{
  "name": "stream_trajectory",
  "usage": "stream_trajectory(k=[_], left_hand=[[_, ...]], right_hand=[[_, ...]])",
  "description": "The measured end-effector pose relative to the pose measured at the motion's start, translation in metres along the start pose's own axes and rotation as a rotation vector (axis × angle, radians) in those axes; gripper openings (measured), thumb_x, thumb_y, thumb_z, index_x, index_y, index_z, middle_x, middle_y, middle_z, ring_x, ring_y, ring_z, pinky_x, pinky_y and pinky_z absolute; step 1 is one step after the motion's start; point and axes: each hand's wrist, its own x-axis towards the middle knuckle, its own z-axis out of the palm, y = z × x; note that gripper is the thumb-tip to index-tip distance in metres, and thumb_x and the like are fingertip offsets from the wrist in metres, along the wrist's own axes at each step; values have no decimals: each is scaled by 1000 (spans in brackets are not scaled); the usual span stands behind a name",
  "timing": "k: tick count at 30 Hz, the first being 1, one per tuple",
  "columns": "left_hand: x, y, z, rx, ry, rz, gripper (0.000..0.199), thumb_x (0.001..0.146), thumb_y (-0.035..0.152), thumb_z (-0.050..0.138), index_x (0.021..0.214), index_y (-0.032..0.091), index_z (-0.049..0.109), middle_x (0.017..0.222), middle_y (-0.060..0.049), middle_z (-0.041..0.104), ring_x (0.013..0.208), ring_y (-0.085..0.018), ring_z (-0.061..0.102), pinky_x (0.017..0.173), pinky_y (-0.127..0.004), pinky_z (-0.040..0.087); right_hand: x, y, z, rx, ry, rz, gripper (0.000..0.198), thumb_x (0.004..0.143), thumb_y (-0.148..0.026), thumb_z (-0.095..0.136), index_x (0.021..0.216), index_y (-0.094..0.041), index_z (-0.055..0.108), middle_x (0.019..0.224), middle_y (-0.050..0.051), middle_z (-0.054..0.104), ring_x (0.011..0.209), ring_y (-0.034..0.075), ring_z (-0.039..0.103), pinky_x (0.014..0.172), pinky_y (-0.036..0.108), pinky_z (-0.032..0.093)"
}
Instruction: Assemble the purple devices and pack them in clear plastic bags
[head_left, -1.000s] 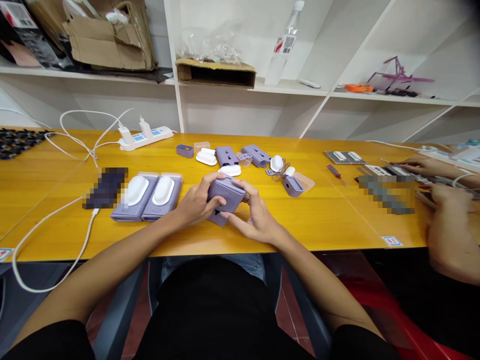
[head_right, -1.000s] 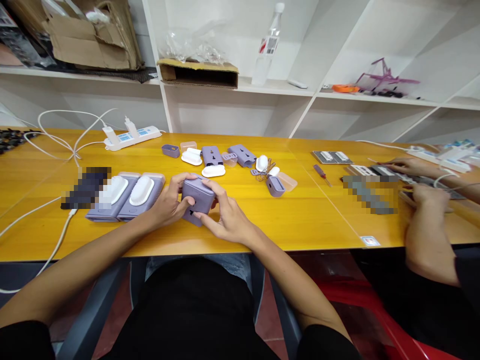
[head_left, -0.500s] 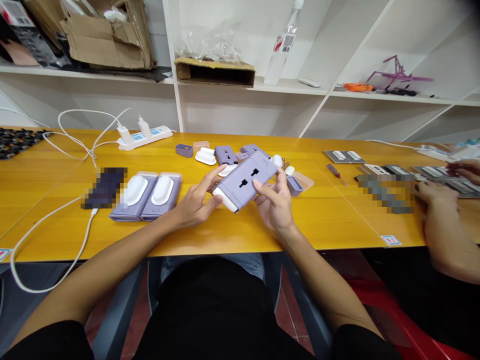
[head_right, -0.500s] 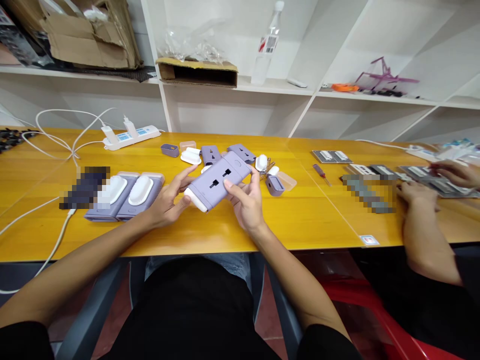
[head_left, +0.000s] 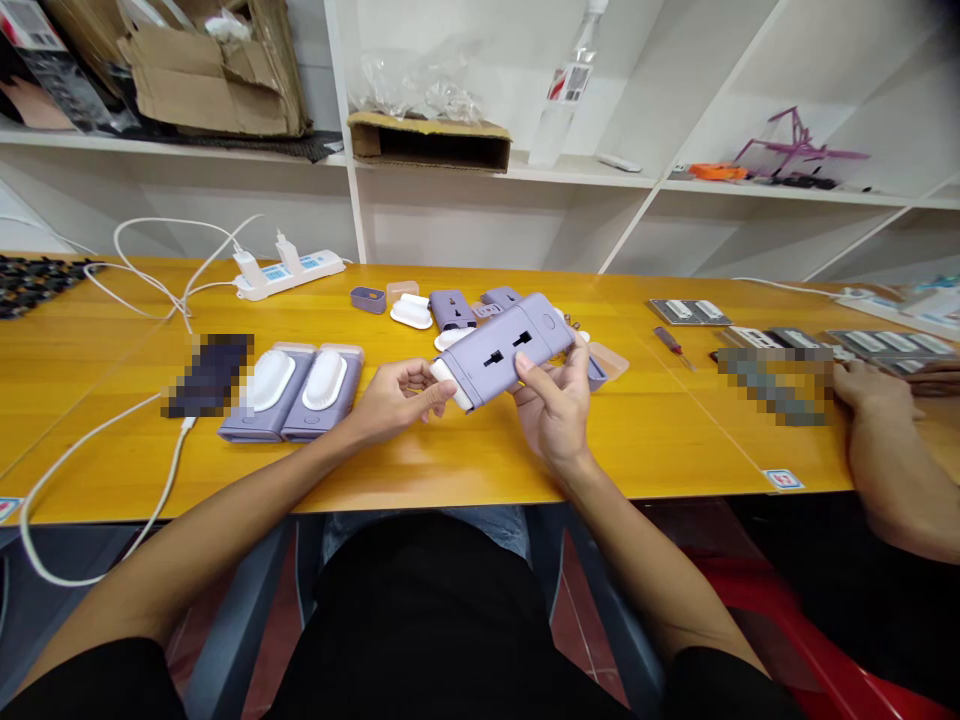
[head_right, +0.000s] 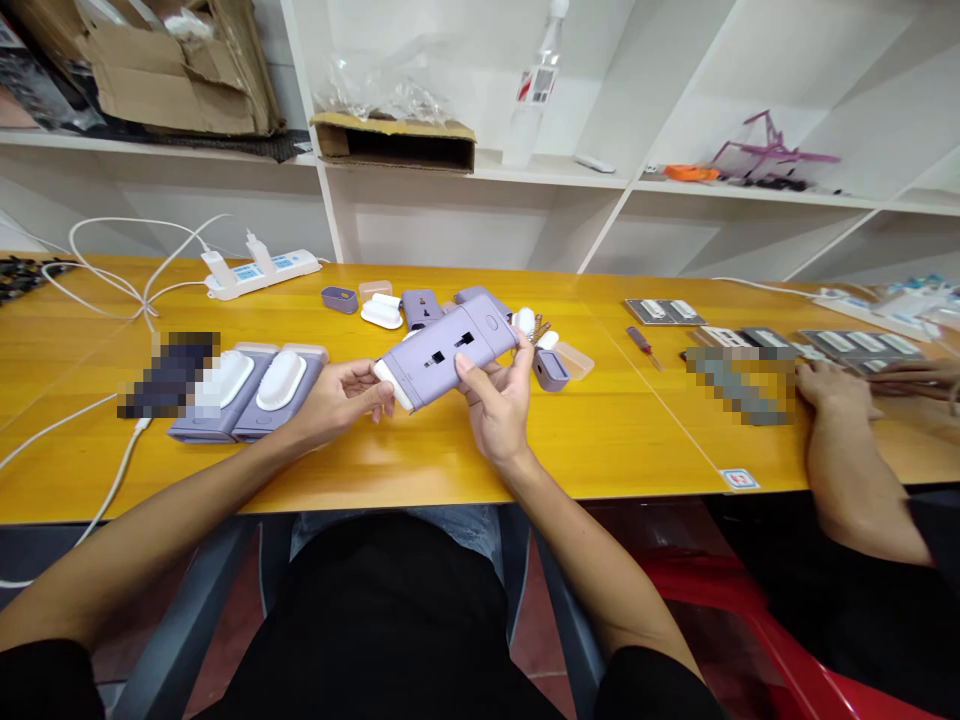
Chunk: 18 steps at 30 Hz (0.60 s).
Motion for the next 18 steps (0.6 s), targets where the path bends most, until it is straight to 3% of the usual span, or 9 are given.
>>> stream_trajectory(k=[4,8,15,18], left_hand=[[1,2,5,-75,26,-67,62,76,71,103,89,14,80,74,-4,74,60,-13,62,55,-25,48],[2,4,5,-84,51,-109,57,73,65,106,84,14,82,68,-2,71,59,-11,59,57,-25,43],[1,11,2,-83,-15,-113,51,76,59,106,82,14,82,63,-1,68,57,-10,57,57,-24,39],[-1,11,0,-69,-46,-124,49,78,57,105,82,14,83,62,-2,69,56,-11,58,56,-25,40]], right_hand=[[-2,0,3,-113,-48,-121,73,107,-54,78,165,-45,33,141,10,70,124,32,75,94,51,74],[-3,1,4,-99,-7,-147,84,104,-53,83,168,-46,29,149,11,67,130,32,74,106,56,71],[1,3,-3,-13,-37,-28,80,103,-48,84,165,-47,33,131,7,74,111,30,77,85,47,73],[3,5,-6,-23,-48,6,76,104,-51,82,164,-45,36,130,8,75,106,29,78,83,45,72]])
